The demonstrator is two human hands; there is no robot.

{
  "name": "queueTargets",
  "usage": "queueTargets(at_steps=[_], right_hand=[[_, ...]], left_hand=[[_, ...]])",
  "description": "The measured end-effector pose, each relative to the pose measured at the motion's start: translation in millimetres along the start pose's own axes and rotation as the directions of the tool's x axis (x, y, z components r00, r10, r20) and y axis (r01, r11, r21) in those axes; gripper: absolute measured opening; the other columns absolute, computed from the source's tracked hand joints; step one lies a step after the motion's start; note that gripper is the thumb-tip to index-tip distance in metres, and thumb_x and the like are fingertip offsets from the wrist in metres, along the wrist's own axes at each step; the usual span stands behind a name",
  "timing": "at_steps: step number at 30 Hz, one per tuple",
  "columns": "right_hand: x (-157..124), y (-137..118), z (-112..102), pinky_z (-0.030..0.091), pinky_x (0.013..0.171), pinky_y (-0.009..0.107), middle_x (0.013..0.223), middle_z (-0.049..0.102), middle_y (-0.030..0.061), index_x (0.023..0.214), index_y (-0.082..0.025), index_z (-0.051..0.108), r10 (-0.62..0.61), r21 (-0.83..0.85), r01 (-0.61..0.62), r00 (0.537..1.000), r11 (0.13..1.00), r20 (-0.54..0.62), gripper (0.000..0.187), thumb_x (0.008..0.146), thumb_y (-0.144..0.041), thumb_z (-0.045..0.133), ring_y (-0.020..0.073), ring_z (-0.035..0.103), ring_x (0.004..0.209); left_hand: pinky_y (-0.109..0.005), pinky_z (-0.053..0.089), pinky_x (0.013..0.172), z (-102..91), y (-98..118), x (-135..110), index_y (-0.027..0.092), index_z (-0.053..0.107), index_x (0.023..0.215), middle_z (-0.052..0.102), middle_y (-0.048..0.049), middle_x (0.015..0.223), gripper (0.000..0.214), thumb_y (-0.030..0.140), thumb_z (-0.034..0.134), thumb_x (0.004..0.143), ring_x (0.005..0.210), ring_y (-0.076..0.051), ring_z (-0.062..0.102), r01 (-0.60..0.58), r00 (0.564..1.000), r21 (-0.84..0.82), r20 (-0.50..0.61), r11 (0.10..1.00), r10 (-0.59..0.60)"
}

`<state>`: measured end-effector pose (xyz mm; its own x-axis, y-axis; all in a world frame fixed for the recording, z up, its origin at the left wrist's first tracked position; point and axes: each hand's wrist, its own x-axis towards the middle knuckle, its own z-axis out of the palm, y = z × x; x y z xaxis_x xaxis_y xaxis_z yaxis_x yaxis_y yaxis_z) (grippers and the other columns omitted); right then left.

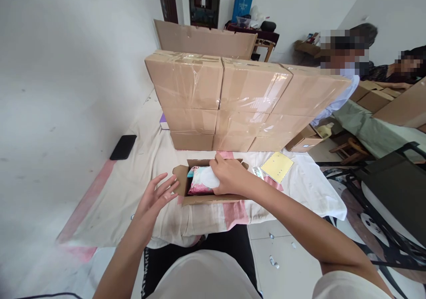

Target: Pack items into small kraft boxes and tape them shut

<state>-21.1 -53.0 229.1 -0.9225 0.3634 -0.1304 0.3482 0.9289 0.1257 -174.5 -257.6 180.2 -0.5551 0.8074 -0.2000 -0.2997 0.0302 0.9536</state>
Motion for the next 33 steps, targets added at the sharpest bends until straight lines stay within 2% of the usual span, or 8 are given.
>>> queueTargets(at_steps=[9, 11, 14, 16, 19, 22, 28, 33], right_hand=[[-2.1, -7.3, 2.3, 0.024, 0.049, 0.033, 0.119, 0.063, 0.0133, 0.11, -0.012, 0.062, 0.035, -0.065, -0.035, 0.999, 0.997, -0.007, 0.048, 0.075, -0.041, 0.073, 0.0246, 0.066, 0.073], [0.0, -4.8, 0.6, 0.027, 0.051, 0.033, 0.12, 0.063, 0.0139, 0.111, -0.012, 0.062, 0.054, -0.068, -0.056, 0.998, 0.996, -0.028, 0.039, 0.081, -0.035, 0.069, 0.0233, 0.066, 0.073], [3.4, 1.2, -6.4, 0.034, 0.061, 0.032, 0.108, 0.068, 0.0106, 0.101, -0.014, 0.064, 0.06, -0.005, -0.06, 0.996, 0.998, -0.068, 0.015, 0.094, -0.019, 0.051, 0.0223, 0.068, 0.083], [3.9, 4.1, -12.2, 0.035, 0.064, 0.031, 0.1, 0.07, 0.0082, 0.092, -0.016, 0.065, 0.055, 0.046, -0.053, 0.997, 0.998, -0.061, 0.018, 0.095, -0.013, 0.047, 0.0216, 0.068, 0.087], [1.0, 5.0, -17.0, 0.034, 0.064, 0.031, 0.092, 0.072, 0.0059, 0.086, -0.017, 0.066, 0.063, 0.095, -0.065, 0.998, 0.993, 0.02, 0.017, 0.094, -0.014, 0.051, 0.0208, 0.067, 0.083], [-3.5, 3.4, -13.9, 0.037, 0.066, 0.031, 0.099, 0.074, 0.0077, 0.095, -0.017, 0.069, 0.069, 0.105, -0.076, 0.995, 0.991, 0.069, 0.017, 0.094, -0.018, 0.052, 0.0231, 0.068, 0.087], [-4.3, -0.8, 4.1, 0.047, 0.081, 0.032, 0.126, 0.068, 0.0136, 0.124, -0.016, 0.065, 0.051, 0.115, -0.055, 0.998, 0.992, 0.042, 0.03, 0.096, -0.018, 0.054, 0.0266, 0.067, 0.108], [2.2, -7.6, 11.5, 0.048, 0.071, 0.032, 0.131, 0.063, 0.014, 0.135, -0.018, 0.058, 0.103, 0.088, -0.11, 0.991, 0.99, 0.083, 0.039, 0.096, -0.021, 0.054, 0.0269, 0.07, 0.099]], left_hand=[[-0.05, 0.044, 0.117, -3.6, -2.2, -5.6, 0.028, 0.047, 0.136, 0.051, -0.0144, 0.155, 0.057, 0.047, 0.069, 0.087, 0.143, -0.032, 0.052, 0.014, 1.0, -0.008, -0.008, 1.0, -0.014], [-0.05, 0.044, 0.117, -4.0, -2.9, -6.4, 0.028, 0.048, 0.136, 0.052, -0.0145, 0.155, 0.057, 0.047, 0.07, 0.087, 0.142, -0.032, 0.052, 0.018, 1.0, -0.014, -0.012, 1.0, -0.018], [-0.05, 0.043, 0.117, -4.8, -3.9, -6.9, 0.028, 0.047, 0.137, 0.052, -0.0148, 0.155, 0.059, 0.048, 0.071, 0.086, 0.142, -0.033, 0.052, 0.02, 1.0, -0.02, -0.002, 1.0, -0.02], [-0.05, 0.044, 0.117, -5.2, -4.3, -7.3, 0.029, 0.048, 0.136, 0.051, -0.0145, 0.155, 0.059, 0.048, 0.071, 0.086, 0.143, -0.033, 0.051, 0.02, 1.0, -0.018, 0.005, 1.0, -0.02], [-0.05, 0.044, 0.116, -5.1, -4.7, -8.7, 0.029, 0.048, 0.135, 0.051, -0.0142, 0.156, 0.055, 0.047, 0.07, 0.087, 0.144, -0.032, 0.05, 0.019, 1.0, -0.018, 0.0, 1.0, -0.019], [-0.048, 0.046, 0.115, -4.6, -5.7, -10.2, 0.028, 0.047, 0.134, 0.05, -0.0148, 0.156, 0.054, 0.046, 0.069, 0.088, 0.144, -0.032, 0.05, 0.023, 1.0, -0.027, -0.006, 0.999, -0.023], [-0.049, 0.045, 0.115, -2.8, -9.9, -9.2, 0.027, 0.048, 0.133, 0.051, -0.0165, 0.155, 0.054, 0.046, 0.069, 0.087, 0.146, -0.033, 0.048, 0.002, 1.0, -0.019, -0.015, 1.0, -0.002], [-0.05, 0.043, 0.116, 0.1, -11.5, -7.1, 0.026, 0.048, 0.133, 0.05, -0.0168, 0.155, 0.053, 0.045, 0.067, 0.088, 0.147, -0.033, 0.046, -0.016, 1.0, -0.015, -0.015, 1.0, 0.016]])
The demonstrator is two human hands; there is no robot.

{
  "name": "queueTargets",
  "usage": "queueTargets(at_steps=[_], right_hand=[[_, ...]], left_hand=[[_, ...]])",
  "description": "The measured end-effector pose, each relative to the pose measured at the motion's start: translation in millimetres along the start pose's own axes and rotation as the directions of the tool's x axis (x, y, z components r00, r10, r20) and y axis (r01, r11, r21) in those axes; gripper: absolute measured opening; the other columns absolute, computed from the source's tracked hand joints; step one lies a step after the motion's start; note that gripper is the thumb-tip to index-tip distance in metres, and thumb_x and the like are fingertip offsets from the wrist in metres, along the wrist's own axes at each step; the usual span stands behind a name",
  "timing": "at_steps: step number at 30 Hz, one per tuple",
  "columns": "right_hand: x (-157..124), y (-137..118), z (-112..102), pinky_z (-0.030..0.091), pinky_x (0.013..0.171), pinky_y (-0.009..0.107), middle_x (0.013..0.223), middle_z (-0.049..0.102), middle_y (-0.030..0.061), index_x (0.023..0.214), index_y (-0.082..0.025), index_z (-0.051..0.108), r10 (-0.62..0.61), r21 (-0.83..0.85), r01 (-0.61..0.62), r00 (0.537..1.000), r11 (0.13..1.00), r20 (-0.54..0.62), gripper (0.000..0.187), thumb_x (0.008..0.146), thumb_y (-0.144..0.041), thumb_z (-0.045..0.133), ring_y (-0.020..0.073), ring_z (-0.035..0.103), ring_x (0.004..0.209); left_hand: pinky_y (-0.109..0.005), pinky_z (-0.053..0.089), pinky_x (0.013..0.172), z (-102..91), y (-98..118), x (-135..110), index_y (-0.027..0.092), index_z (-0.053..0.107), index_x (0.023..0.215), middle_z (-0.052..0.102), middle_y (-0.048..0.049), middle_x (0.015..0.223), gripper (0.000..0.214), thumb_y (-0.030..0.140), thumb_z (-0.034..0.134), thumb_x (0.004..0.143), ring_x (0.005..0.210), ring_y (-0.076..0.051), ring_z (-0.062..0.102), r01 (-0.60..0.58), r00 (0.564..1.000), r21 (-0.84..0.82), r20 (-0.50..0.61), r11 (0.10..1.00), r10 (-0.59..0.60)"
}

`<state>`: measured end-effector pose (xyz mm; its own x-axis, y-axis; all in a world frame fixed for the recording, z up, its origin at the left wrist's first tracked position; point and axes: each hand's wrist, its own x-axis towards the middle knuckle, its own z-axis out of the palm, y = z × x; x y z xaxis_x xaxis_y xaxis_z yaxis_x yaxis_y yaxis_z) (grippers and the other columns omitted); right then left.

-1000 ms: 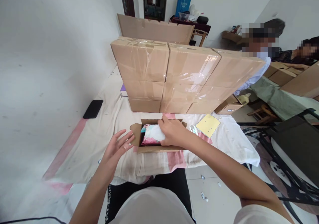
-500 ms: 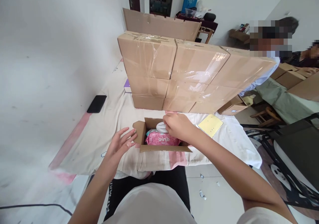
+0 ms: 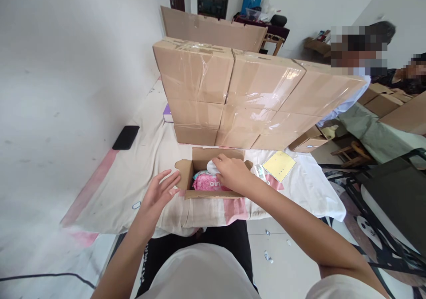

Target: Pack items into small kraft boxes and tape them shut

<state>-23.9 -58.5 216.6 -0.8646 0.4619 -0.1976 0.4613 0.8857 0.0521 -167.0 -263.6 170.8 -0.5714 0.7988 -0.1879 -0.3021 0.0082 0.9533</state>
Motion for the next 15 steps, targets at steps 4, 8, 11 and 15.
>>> queueTargets(at_steps=[4, 8, 11, 15], right_hand=[[10.0, -2.7, 3.3, 0.044, 0.062, 0.032, 0.131, 0.06, 0.0176, 0.124, -0.013, 0.062, 0.035, -0.081, -0.033, 0.999, 0.996, 0.027, 0.033, 0.094, -0.024, 0.057, 0.0264, 0.071, 0.084], [16.3, 0.9, 9.3, 0.042, 0.06, 0.032, 0.11, 0.068, 0.0141, 0.096, -0.014, 0.069, 0.004, -0.057, 0.001, 0.996, 0.998, 0.093, 0.016, 0.094, -0.022, 0.055, 0.0275, 0.07, 0.088], [13.7, 5.0, 15.6, 0.041, 0.063, 0.031, 0.095, 0.07, 0.0075, 0.086, -0.018, 0.068, -0.093, -0.002, 0.094, 0.989, 0.996, 0.117, 0.015, 0.094, -0.024, 0.057, 0.0243, 0.069, 0.089], [7.3, 10.2, 23.7, 0.041, 0.068, 0.03, 0.093, 0.068, 0.0065, 0.081, -0.018, 0.066, -0.231, 0.139, 0.217, 0.968, 0.966, 0.094, 0.026, 0.099, -0.029, 0.051, 0.0205, 0.065, 0.084]], left_hand=[[-0.051, 0.044, 0.114, 0.1, -0.9, 1.0, 0.026, 0.048, 0.134, 0.049, -0.0167, 0.156, 0.054, 0.045, 0.067, 0.087, 0.146, -0.033, 0.047, 0.007, 1.0, -0.009, -0.001, 1.0, -0.007], [-0.051, 0.04, 0.118, -2.7, -5.3, 2.7, 0.027, 0.05, 0.132, 0.051, -0.0145, 0.155, 0.054, 0.046, 0.07, 0.086, 0.146, -0.032, 0.047, 0.006, 1.0, -0.008, -0.004, 1.0, -0.006], [-0.052, 0.039, 0.12, -6.1, -10.3, 4.1, 0.028, 0.051, 0.132, 0.052, -0.0133, 0.155, 0.055, 0.048, 0.072, 0.084, 0.146, -0.033, 0.047, 0.014, 1.0, 0.011, 0.006, 1.0, -0.014], [-0.051, 0.037, 0.121, -11.3, -15.2, 5.4, 0.028, 0.051, 0.133, 0.05, -0.0131, 0.156, 0.053, 0.046, 0.07, 0.087, 0.147, -0.032, 0.045, 0.014, 0.999, 0.034, 0.033, 0.999, -0.015]])
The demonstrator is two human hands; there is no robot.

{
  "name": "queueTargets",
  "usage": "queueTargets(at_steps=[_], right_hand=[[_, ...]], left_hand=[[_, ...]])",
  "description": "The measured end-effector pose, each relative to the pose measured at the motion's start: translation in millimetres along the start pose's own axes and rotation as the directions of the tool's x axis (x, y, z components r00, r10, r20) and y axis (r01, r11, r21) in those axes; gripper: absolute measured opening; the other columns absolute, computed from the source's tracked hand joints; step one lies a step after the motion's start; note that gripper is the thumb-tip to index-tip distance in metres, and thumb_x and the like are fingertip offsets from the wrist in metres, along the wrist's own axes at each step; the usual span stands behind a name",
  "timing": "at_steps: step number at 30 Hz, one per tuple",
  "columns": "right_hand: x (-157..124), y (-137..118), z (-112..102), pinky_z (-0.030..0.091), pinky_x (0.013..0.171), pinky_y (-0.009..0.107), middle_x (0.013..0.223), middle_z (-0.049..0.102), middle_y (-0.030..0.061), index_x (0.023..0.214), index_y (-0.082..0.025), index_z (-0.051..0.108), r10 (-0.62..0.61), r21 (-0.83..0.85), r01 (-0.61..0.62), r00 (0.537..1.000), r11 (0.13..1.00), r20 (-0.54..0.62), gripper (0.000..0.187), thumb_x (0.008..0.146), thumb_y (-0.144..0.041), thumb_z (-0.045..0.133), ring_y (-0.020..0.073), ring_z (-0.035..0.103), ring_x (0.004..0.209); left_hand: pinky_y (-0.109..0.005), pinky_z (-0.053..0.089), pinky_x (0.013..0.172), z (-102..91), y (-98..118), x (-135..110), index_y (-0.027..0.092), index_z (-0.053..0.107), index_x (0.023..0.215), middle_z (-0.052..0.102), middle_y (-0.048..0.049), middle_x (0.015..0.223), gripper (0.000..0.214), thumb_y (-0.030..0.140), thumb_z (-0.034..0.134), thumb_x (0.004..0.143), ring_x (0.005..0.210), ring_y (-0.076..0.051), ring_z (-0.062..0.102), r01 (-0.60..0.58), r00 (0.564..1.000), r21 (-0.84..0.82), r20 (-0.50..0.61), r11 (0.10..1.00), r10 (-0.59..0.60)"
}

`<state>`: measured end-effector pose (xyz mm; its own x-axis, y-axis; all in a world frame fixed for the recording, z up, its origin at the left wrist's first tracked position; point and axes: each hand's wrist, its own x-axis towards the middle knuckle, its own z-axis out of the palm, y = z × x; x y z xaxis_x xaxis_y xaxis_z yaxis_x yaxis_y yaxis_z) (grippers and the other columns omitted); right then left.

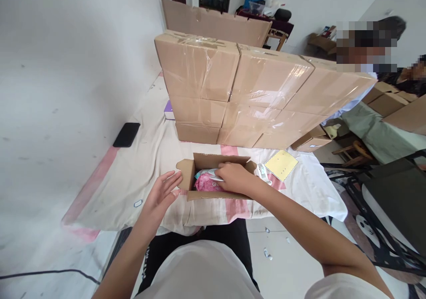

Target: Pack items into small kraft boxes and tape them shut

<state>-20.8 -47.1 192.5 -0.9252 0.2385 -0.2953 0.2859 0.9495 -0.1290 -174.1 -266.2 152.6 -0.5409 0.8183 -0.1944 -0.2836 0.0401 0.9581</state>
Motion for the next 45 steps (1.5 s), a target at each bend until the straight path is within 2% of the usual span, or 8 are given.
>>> queueTargets(at_steps=[10, 23, 29, 32, 35, 39, 41, 45], right_hand=[[-1.1, 3.6, -8.1, 0.042, 0.07, 0.031, 0.085, 0.071, 0.0042, 0.085, -0.019, 0.065, 0.078, 0.3, -0.09, 0.996, 0.95, 0.049, 0.03, 0.103, -0.026, 0.043, 0.0201, 0.063, 0.075], [-40.1, 7.4, -37.2, 0.046, 0.074, 0.032, 0.085, 0.067, 0.0043, 0.086, -0.021, 0.058, 0.042, 0.222, -0.06, 0.996, 0.973, 0.081, 0.03, 0.106, -0.032, 0.039, 0.0212, 0.062, 0.079], [-46.3, -9.2, -39.5, 0.042, 0.068, 0.031, 0.088, 0.068, 0.0052, 0.087, -0.022, 0.058, 0.081, 0.136, -0.095, 0.991, 0.986, 0.103, 0.019, 0.097, -0.015, 0.043, 0.0219, 0.062, 0.08], [-48.1, -13.2, -38.1, 0.043, 0.069, 0.031, 0.093, 0.07, 0.006, 0.096, -0.022, 0.062, 0.056, 0.136, -0.072, 0.992, 0.988, 0.115, 0.021, 0.095, -0.013, 0.043, 0.023, 0.064, 0.083], [-50.2, -14.3, -35.4, 0.042, 0.068, 0.03, 0.095, 0.07, 0.0064, 0.101, -0.022, 0.063, 0.025, 0.1, -0.037, 0.993, 0.994, 0.116, 0.025, 0.094, -0.01, 0.042, 0.0227, 0.065, 0.082], [-52.3, -14.3, -29.3, 0.038, 0.063, 0.03, 0.093, 0.069, 0.006, 0.097, -0.021, 0.062, -0.029, -0.023, 0.031, 0.997, 0.999, 0.075, 0.026, 0.094, -0.007, 0.04, 0.0211, 0.063, 0.077], [-53.5, -12.6, -24.9, 0.035, 0.061, 0.031, 0.093, 0.069, 0.0057, 0.094, -0.02, 0.061, -0.078, -0.108, 0.082, 0.996, 0.991, 0.036, 0.025, 0.094, -0.006, 0.04, 0.0205, 0.062, 0.074], [-58.9, -6.2, -14.8, 0.036, 0.063, 0.031, 0.101, 0.07, 0.0081, 0.097, -0.018, 0.06, -0.216, -0.217, 0.199, 0.974, 0.956, -0.06, 0.025, 0.09, -0.001, 0.044, 0.0198, 0.062, 0.074]], left_hand=[[-0.05, 0.042, 0.118, -7.4, -15.6, 3.5, 0.028, 0.051, 0.132, 0.05, -0.0133, 0.156, 0.052, 0.048, 0.07, 0.088, 0.146, -0.032, 0.048, -0.01, 1.0, -0.025, 0.011, 1.0, 0.011], [-0.047, 0.036, 0.123, -3.1, -24.0, 11.7, 0.028, 0.051, 0.136, 0.043, -0.011, 0.162, 0.049, 0.042, 0.065, 0.091, 0.154, -0.029, 0.035, -0.026, 0.999, 0.001, 0.037, 1.0, 0.026], [-0.046, 0.04, 0.116, 0.1, -16.8, 13.4, 0.026, 0.05, 0.139, 0.049, -0.0123, 0.157, 0.05, 0.041, 0.061, 0.092, 0.149, -0.03, 0.043, -0.078, 0.997, 0.253, 0.045, 0.964, 0.068], [-0.05, 0.039, 0.112, 1.2, -5.3, 14.8, 0.027, 0.057, 0.133, 0.062, -0.011, 0.144, 0.044, 0.04, 0.061, 0.092, 0.131, -0.033, 0.059, -0.174, 0.984, 0.541, 0.067, 0.823, 0.165], [-0.052, 0.038, 0.106, 6.4, 16.1, 24.7, 0.027, 0.066, 0.118, 0.074, -0.0096, 0.119, 0.029, 0.037, 0.059, 0.092, 0.105, -0.033, 0.068, -0.319, 0.948, 0.744, 0.256, 0.587, 0.19], [-0.045, 0.044, 0.095, 27.8, 45.6, 49.9, 0.025, 0.067, 0.11, 0.075, -0.0095, 0.109, 0.023, 0.03, 0.061, 0.089, 0.103, -0.032, 0.068, -0.593, 0.795, 0.742, 0.602, 0.312, 0.078], [-0.041, 0.047, 0.085, 42.8, 54.2, 62.6, 0.022, 0.066, 0.106, 0.074, -0.0102, 0.109, 0.022, 0.029, 0.063, 0.086, 0.102, -0.032, 0.068, -0.671, 0.725, 0.719, 0.687, 0.179, -0.041], [-0.036, 0.046, 0.067, 65.9, 60.0, 79.7, 0.019, 0.063, 0.103, 0.074, -0.011, 0.106, 0.024, 0.037, 0.061, 0.087, 0.092, -0.03, 0.07, -0.677, 0.711, 0.733, 0.676, 0.072, -0.192]])
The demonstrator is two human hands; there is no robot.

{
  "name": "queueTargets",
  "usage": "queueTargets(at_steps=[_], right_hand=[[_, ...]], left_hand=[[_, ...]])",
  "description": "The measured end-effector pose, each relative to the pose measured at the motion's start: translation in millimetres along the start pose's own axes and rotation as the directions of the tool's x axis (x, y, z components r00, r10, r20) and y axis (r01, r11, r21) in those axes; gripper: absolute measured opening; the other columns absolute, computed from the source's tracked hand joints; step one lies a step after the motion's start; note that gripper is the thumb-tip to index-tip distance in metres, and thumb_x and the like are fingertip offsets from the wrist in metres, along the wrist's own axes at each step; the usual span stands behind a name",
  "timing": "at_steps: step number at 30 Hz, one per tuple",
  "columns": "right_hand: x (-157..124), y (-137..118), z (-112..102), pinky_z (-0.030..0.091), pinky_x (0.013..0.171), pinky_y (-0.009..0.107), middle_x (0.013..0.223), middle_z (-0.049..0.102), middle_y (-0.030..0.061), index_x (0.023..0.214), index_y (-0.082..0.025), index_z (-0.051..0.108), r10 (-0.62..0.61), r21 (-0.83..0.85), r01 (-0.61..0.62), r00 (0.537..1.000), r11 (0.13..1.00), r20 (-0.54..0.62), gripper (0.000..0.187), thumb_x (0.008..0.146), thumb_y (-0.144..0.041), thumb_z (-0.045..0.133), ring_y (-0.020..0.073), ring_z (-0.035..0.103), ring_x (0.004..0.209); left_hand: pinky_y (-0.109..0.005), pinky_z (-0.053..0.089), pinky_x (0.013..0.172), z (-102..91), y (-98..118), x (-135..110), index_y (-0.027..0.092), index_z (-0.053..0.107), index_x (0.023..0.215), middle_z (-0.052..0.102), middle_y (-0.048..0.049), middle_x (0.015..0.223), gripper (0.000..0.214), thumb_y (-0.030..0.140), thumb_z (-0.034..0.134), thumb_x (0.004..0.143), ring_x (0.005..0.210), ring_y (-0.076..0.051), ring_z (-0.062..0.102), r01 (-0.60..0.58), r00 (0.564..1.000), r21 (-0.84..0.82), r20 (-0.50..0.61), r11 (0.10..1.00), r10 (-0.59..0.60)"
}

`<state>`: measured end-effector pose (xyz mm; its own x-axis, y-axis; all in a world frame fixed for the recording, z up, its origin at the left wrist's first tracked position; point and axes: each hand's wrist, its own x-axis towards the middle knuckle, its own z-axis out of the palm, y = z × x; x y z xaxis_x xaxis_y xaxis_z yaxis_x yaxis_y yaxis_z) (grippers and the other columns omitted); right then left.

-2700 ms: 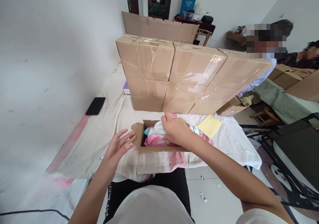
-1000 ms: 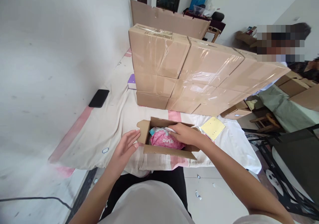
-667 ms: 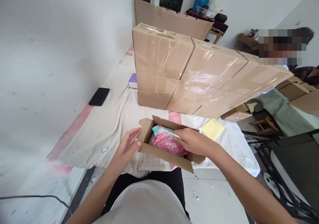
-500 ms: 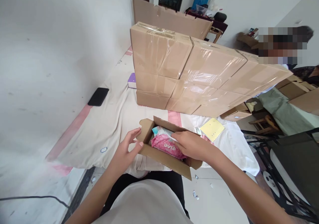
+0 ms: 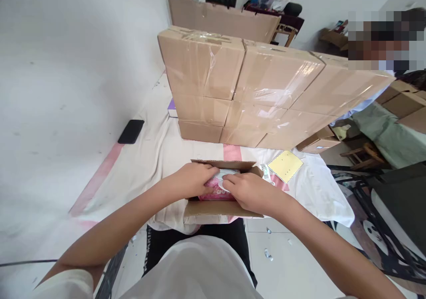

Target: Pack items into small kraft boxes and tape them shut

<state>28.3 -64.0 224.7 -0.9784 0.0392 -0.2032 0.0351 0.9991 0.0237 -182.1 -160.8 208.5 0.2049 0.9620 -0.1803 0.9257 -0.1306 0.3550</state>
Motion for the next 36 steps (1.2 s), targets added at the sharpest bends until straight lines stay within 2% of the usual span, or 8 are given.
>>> queueTargets(at_steps=[8, 13, 16, 19, 23, 25, 30, 36], right_hand=[[-12.7, 0.0, 7.8, 0.045, 0.067, 0.033, 0.097, 0.068, 0.0088, 0.097, -0.016, 0.058, -0.091, 0.001, 0.091, 0.993, 0.996, -0.07, 0.005, 0.094, -0.012, 0.058, 0.0204, 0.062, 0.076], [-11.5, -0.9, 12.5, 0.048, 0.072, 0.035, 0.1, 0.068, 0.0091, 0.111, -0.012, 0.058, -0.17, -0.03, 0.168, 0.982, 0.985, -0.086, 0.023, 0.089, -0.006, 0.06, 0.0229, 0.064, 0.085], [-12.7, -4.3, 16.2, 0.048, 0.074, 0.036, 0.104, 0.069, 0.012, 0.121, -0.01, 0.056, -0.192, -0.058, 0.187, 0.976, 0.981, -0.1, 0.033, 0.088, -0.004, 0.058, 0.0244, 0.065, 0.089], [-15.9, -9.7, 18.9, 0.046, 0.075, 0.035, 0.103, 0.069, 0.0119, 0.118, -0.012, 0.058, -0.175, -0.062, 0.17, 0.981, 0.984, -0.085, 0.033, 0.088, 0.0, 0.054, 0.0232, 0.064, 0.088], [-18.1, -15.1, 22.9, 0.043, 0.071, 0.035, 0.101, 0.067, 0.0102, 0.114, -0.013, 0.058, -0.163, -0.062, 0.16, 0.985, 0.985, -0.048, 0.029, 0.088, -0.002, 0.054, 0.0225, 0.062, 0.085], [-17.6, -16.1, 25.9, 0.042, 0.069, 0.035, 0.098, 0.066, 0.0086, 0.111, -0.014, 0.058, -0.164, -0.058, 0.163, 0.986, 0.985, -0.021, 0.025, 0.087, -0.004, 0.055, 0.0225, 0.061, 0.082], [-17.2, -16.4, 33.1, 0.039, 0.066, 0.035, 0.092, 0.065, 0.0055, 0.102, -0.016, 0.056, -0.143, 0.007, 0.143, 0.99, 0.99, 0.014, 0.02, 0.085, -0.007, 0.059, 0.0217, 0.061, 0.08], [-18.2, -13.7, 37.9, 0.038, 0.063, 0.035, 0.097, 0.066, 0.0071, 0.104, -0.016, 0.058, -0.063, 0.072, 0.06, 0.997, 0.996, 0.04, 0.018, 0.088, -0.011, 0.061, 0.023, 0.063, 0.079]], left_hand=[[-0.036, 0.051, 0.069, 5.9, 7.6, 17.9, 0.021, 0.062, 0.111, 0.072, -0.0068, 0.106, 0.042, 0.052, 0.065, 0.081, 0.098, -0.029, 0.07, 0.006, 0.996, 0.052, 0.085, 0.999, -0.01], [-0.046, 0.055, 0.079, 24.2, 23.0, 29.2, 0.013, 0.062, 0.109, 0.065, -0.0151, 0.117, 0.057, 0.057, 0.073, 0.074, 0.103, -0.034, 0.067, 0.078, 0.993, 0.139, 0.082, 0.987, -0.089], [-0.049, 0.054, 0.089, 33.6, 24.3, 29.9, 0.014, 0.059, 0.111, 0.062, -0.0151, 0.119, 0.062, 0.062, 0.071, 0.074, 0.112, -0.035, 0.062, 0.057, 0.998, 0.198, 0.02, 0.978, -0.062], [-0.047, 0.054, 0.089, 40.2, 25.5, 27.3, 0.014, 0.057, 0.113, 0.061, -0.0144, 0.116, 0.048, 0.048, 0.067, 0.082, 0.112, -0.034, 0.062, 0.054, 0.999, 0.25, -0.02, 0.967, -0.05], [-0.04, 0.056, 0.065, 47.4, 33.6, 28.7, 0.012, 0.054, 0.114, 0.059, -0.0141, 0.112, 0.029, 0.026, 0.057, 0.089, 0.088, -0.029, 0.069, 0.129, 0.991, 0.284, -0.006, 0.95, -0.133], [-0.038, 0.056, 0.062, 51.9, 38.5, 32.5, 0.011, 0.053, 0.115, 0.058, -0.0146, 0.11, 0.024, 0.015, 0.048, 0.092, 0.083, -0.028, 0.071, 0.156, 0.987, 0.304, -0.001, 0.94, -0.163], [-0.033, 0.056, 0.063, 66.7, 48.0, 46.3, 0.009, 0.054, 0.117, 0.058, -0.0166, 0.113, 0.033, -0.001, 0.032, 0.094, 0.085, -0.025, 0.074, 0.17, 0.982, 0.34, 0.017, 0.925, -0.186], [-0.034, 0.06, 0.067, 72.7, 53.6, 59.5, 0.008, 0.055, 0.121, 0.057, -0.0203, 0.122, 0.036, -0.002, 0.033, 0.094, 0.089, -0.026, 0.076, 0.201, 0.972, 0.346, 0.042, 0.917, -0.229]])
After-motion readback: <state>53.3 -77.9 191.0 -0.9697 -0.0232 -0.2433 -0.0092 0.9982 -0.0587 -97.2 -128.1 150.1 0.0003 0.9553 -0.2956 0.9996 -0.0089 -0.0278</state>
